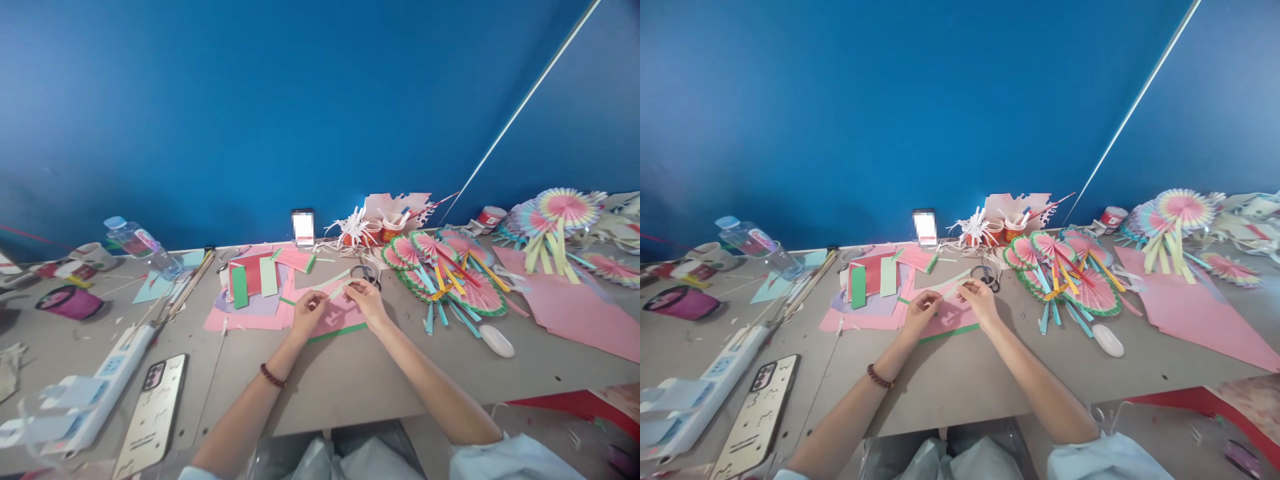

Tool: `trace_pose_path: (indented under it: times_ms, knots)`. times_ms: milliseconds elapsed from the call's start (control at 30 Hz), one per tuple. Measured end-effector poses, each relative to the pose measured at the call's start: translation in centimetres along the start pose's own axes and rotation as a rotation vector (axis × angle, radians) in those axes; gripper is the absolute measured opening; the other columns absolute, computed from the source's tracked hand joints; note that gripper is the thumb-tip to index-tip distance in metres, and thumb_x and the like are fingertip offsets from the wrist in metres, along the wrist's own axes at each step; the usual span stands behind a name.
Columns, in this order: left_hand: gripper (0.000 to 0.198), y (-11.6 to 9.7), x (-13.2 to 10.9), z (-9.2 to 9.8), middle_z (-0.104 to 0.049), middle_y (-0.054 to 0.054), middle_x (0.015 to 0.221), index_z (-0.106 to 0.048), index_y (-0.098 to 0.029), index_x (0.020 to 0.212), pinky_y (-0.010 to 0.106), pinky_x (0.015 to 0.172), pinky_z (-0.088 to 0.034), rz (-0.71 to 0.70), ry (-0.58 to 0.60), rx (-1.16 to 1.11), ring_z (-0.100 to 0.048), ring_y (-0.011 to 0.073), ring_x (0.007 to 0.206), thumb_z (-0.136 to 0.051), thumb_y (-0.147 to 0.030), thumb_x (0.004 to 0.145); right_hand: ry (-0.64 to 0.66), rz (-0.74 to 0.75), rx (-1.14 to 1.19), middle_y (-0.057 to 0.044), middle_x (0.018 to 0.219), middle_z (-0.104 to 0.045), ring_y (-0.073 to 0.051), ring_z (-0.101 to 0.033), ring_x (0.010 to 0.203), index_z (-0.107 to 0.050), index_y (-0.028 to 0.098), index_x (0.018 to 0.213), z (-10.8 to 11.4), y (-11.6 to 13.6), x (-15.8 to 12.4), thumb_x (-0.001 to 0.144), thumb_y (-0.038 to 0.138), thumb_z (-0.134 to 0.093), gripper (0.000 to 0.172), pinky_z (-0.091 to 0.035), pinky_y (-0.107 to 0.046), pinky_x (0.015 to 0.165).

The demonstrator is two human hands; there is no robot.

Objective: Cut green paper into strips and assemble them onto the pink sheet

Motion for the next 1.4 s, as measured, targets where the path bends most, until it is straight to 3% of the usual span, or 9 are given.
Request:
trace_pose_path:
  times_ms: [233,433,567,700,867,1000,1167,1400]
  knots:
    - [0.025,0.6,0.2,-0.1,-0.062,0.002,0.066,-0.068,-0.016,0.068,0.024,0.056,-0.042,0.115,0.036,-0.067,-0.052,0.0123,0.060,-0.075,-0.039,0.063,-0.057,-0.010,-0.022,0.000,0.064,-0.065,-0.014,-0.061,0.058,-0.065,0.018,0.076,0.2,-0.3,0.0,0.053,0.049,-0.084,0.043,-0.049,-0.026,0.055]
    - [0.026,0.6,0.1,0.1,-0.068,0.005,0.069,-0.073,-0.015,0.068,0.023,0.053,-0.038,0.260,0.092,-0.067,-0.050,0.0105,0.056,-0.079,-0.038,0.058,-0.105,-0.002,0.004,0.000,0.069,-0.068,-0.013,-0.060,0.058,-0.069,0.018,0.088,0.6,-0.3,0.5,0.050,0.048,-0.086,0.051,-0.052,-0.028,0.057]
    - [0.032,-0.4,0.0,0.7,-0.069,0.006,0.067,-0.077,-0.014,0.073,0.023,0.050,-0.033,0.331,0.138,-0.055,-0.049,0.0105,0.054,-0.079,-0.043,0.060,-0.032,-0.018,-0.019,-0.001,0.066,-0.069,-0.014,-0.063,0.059,-0.070,0.018,0.080,0.9,0.2,0.7,0.054,0.048,-0.085,0.043,-0.055,-0.029,0.063]
    - [0.031,-1.9,0.1,1.6,-0.071,0.006,0.069,-0.078,-0.015,0.074,0.024,0.050,-0.032,0.384,0.226,0.056,-0.048,0.0102,0.054,-0.079,-0.043,0.060,0.103,-0.024,-0.140,-0.003,0.069,-0.072,-0.017,-0.068,0.063,-0.072,0.018,0.085,1.1,0.6,0.7,0.062,0.043,-0.081,0.036,-0.055,-0.028,0.059]
    - [0.028,-3.7,-0.3,3.2,-0.072,0.007,0.070,-0.078,-0.015,0.074,0.025,0.053,-0.036,0.368,0.336,0.258,-0.053,0.0135,0.058,-0.079,-0.039,0.061,0.214,-0.044,-0.313,-0.005,0.069,-0.074,-0.018,-0.069,0.064,-0.072,0.017,0.083,0.7,0.4,0.3,0.066,0.039,-0.079,0.028,-0.055,-0.027,0.058]
    - [0.021,-4.3,-1.1,4.5,-0.075,0.008,0.079,-0.076,-0.015,0.072,0.027,0.066,-0.045,0.332,0.441,0.299,-0.062,0.0187,0.073,-0.078,-0.033,0.062,0.252,-0.009,-0.499,-0.005,0.072,-0.074,-0.015,-0.065,0.060,-0.074,0.018,0.077,-0.3,0.7,-0.5,0.068,0.038,-0.074,0.022,-0.052,-0.027,0.056]
    - [0.013,-4.6,-1.9,5.6,-0.073,0.005,0.075,-0.074,-0.016,0.073,0.026,0.066,-0.046,0.313,0.603,0.354,-0.063,0.0179,0.072,-0.072,-0.025,0.063,0.313,0.073,-0.687,-0.006,0.086,-0.076,-0.017,-0.066,0.075,-0.077,0.019,0.073,-1.5,1.5,-2.0,0.071,0.031,-0.070,0.014,-0.052,-0.027,0.068]
    - [0.010,-5.0,-2.0,6.3,-0.075,0.008,0.079,-0.075,-0.017,0.069,0.029,0.070,-0.049,0.244,0.590,0.331,-0.067,0.0227,0.078,-0.072,-0.025,0.064,0.374,-0.081,-0.626,-0.004,0.076,-0.075,-0.017,-0.064,0.068,-0.078,0.019,0.073,-0.8,0.1,-3.0,0.068,0.035,-0.072,0.017,-0.050,-0.029,0.067]
Point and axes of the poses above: each hand's wrist, its own x-axis towards the middle knuckle, its own z-axis out of the back of the hand, y = z × x, the point moved 4 cm from there along x, towards the middle knuckle
